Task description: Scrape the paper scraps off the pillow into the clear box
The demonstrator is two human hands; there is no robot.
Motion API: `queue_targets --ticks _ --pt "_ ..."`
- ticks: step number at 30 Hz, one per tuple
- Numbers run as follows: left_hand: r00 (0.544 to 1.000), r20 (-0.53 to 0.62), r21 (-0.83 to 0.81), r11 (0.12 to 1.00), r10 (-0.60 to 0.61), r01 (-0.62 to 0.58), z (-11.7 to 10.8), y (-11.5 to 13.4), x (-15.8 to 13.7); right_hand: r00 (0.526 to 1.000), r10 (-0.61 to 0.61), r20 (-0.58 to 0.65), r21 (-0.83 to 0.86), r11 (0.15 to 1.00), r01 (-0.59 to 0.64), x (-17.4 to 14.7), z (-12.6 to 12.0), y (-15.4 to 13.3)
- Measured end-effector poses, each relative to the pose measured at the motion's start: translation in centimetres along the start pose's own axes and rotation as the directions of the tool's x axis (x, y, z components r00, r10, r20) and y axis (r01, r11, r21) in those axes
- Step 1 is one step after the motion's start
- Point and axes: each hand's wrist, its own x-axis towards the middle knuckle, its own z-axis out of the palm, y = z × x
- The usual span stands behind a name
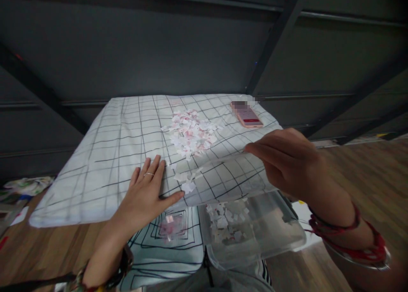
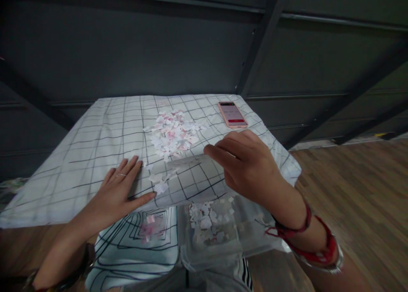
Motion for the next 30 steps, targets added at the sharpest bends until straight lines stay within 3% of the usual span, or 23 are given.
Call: queue_targets --ticks 14,21,25,30 --pt "0.99 -0.126 -0.034 0.998 0.056 -0.061 0.8 -0.7 -0.1 1.0 0.021 -0.006 -0.005 1.0 -0.021 0.0 -0.3 -0.1" --pt "0.996 -0.081 -0.015 0.999 0.036 -0.037 0.3 -0.3 -0.1 0.999 -0.005 0.038 0.027 1.0 0.004 -0.2 -1.0 -0.3" --pt "0.998 -0.057 -0.016 0.999 0.027 -0.028 0.2 -0.2 -0.1 1.0 0.025 0.004 0.071 0.997 -0.026 -0.3 -1.6 -0.5" --pt "0.993 -0.104 -0.037 0.998 0.053 -0.057 0.5 -0.6 -0.1 1.0 0.013 0.0 0.04 0.999 -0.013 0.1 -0.3 -0.4"
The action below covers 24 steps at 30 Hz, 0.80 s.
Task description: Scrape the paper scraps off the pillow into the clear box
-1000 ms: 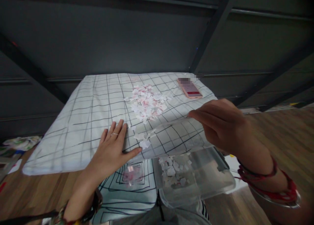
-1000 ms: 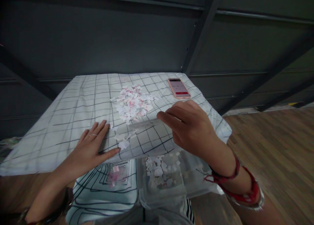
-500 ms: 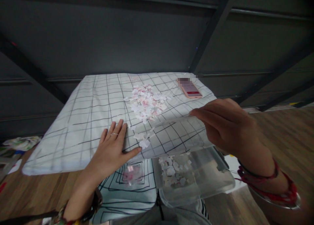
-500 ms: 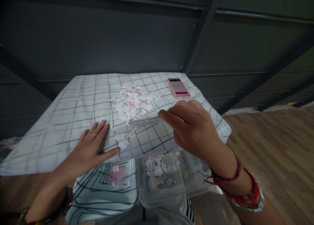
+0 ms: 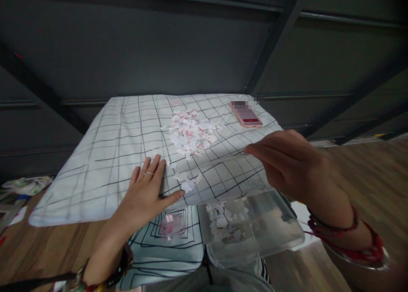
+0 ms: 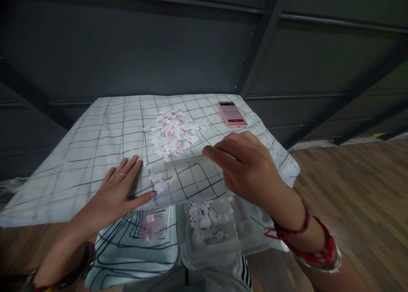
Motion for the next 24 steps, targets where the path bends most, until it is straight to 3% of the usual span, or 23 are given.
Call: queue_targets --ticks 7,13,19,24 --pt "0.996 0.078 0.011 0.999 -0.037 0.036 -0.4 0.3 0.1 0.999 0.043 -0.031 -0.07 0.997 -0.045 -0.3 1.2 0.8" --pt "1.0 0.023 0.022 1.0 -0.021 0.02 -0.1 0.2 0.0 1.0 0.028 -0.005 -0.028 0.999 -0.028 -0.4 1.1 0.5" --pt "0.997 0.065 0.028 0.999 -0.034 0.032 -0.3 0.4 0.1 0.996 0.042 -0.075 0.016 0.999 -0.041 0.6 1.5 -0.3" --pt "1.0 0.016 0.006 1.0 -0.02 0.02 0.0 0.0 0.1 0.994 -0.014 -0.105 0.015 1.0 0.016 2.2 2.5 -2.1"
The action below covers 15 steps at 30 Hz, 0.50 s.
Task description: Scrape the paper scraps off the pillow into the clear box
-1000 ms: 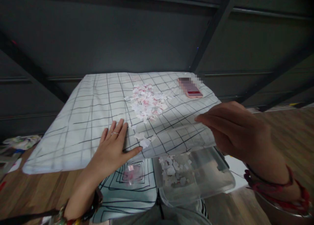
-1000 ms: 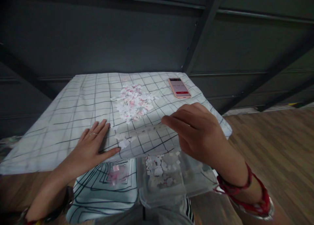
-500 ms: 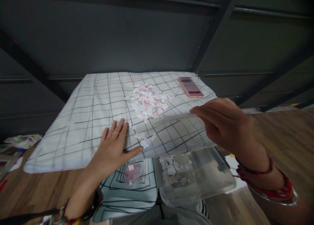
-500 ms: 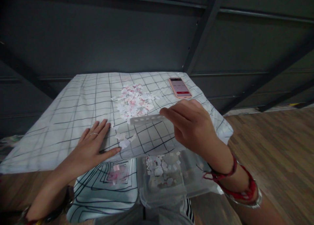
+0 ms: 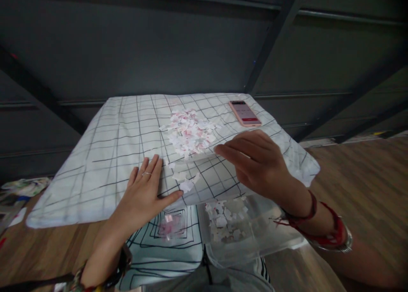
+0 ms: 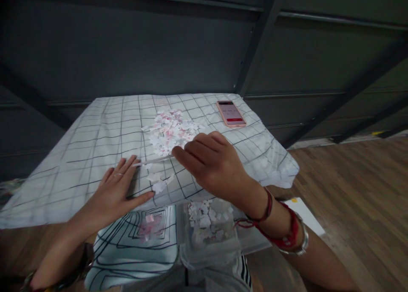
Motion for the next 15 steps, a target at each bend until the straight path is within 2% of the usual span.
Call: queue_targets --ticks 5,9,15 --pt "0.998 -0.053 -0.015 0.999 0.029 -0.03 0.3 -0.2 -0.1 1.0 -0.015 0.006 0.033 0.999 0.014 0.5 -0.2 -0.4" --pt "1.0 -0.017 -0.015 1.0 0.016 -0.017 0.0 0.0 -0.1 0.999 -0.022 0.044 0.083 0.996 0.018 0.2 -1.0 0.0" --pt "0.999 -0.046 0.004 1.0 0.018 -0.018 0.1 0.0 -0.1 0.999 -0.025 0.043 0.042 0.999 0.023 -0.1 -0.8 0.2"
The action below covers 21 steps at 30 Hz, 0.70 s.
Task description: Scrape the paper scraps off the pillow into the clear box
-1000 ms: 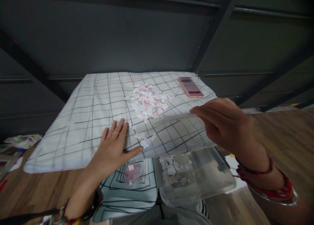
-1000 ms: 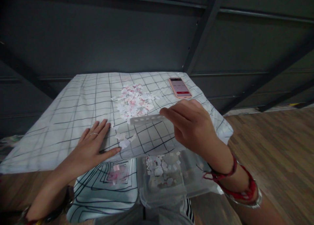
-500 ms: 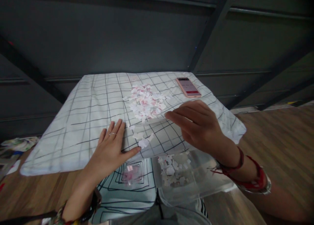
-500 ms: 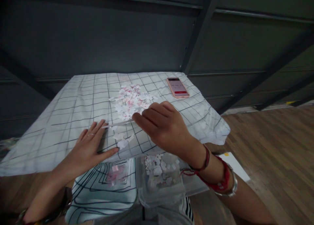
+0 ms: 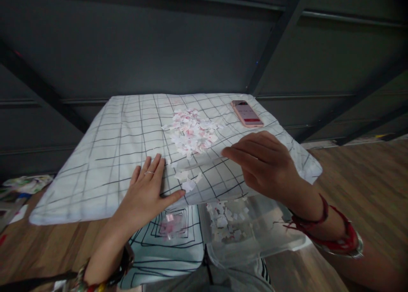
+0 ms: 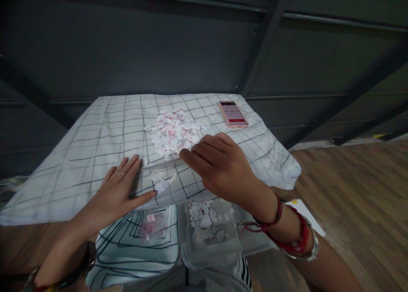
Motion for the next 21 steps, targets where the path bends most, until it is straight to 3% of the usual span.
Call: queue_targets --ticks 6,21 --pt "1.0 -0.008 -0.037 0.999 0.012 -0.012 0.2 -0.2 0.0 1.0 -0.021 0.014 0.058 0.998 0.02 0.3 0.1 -0.1" --pt "0.998 0.064 0.015 1.0 -0.025 0.024 -0.2 0.1 0.1 1.0 0.014 0.005 -0.095 0.995 -0.013 -0.4 0.7 1.0"
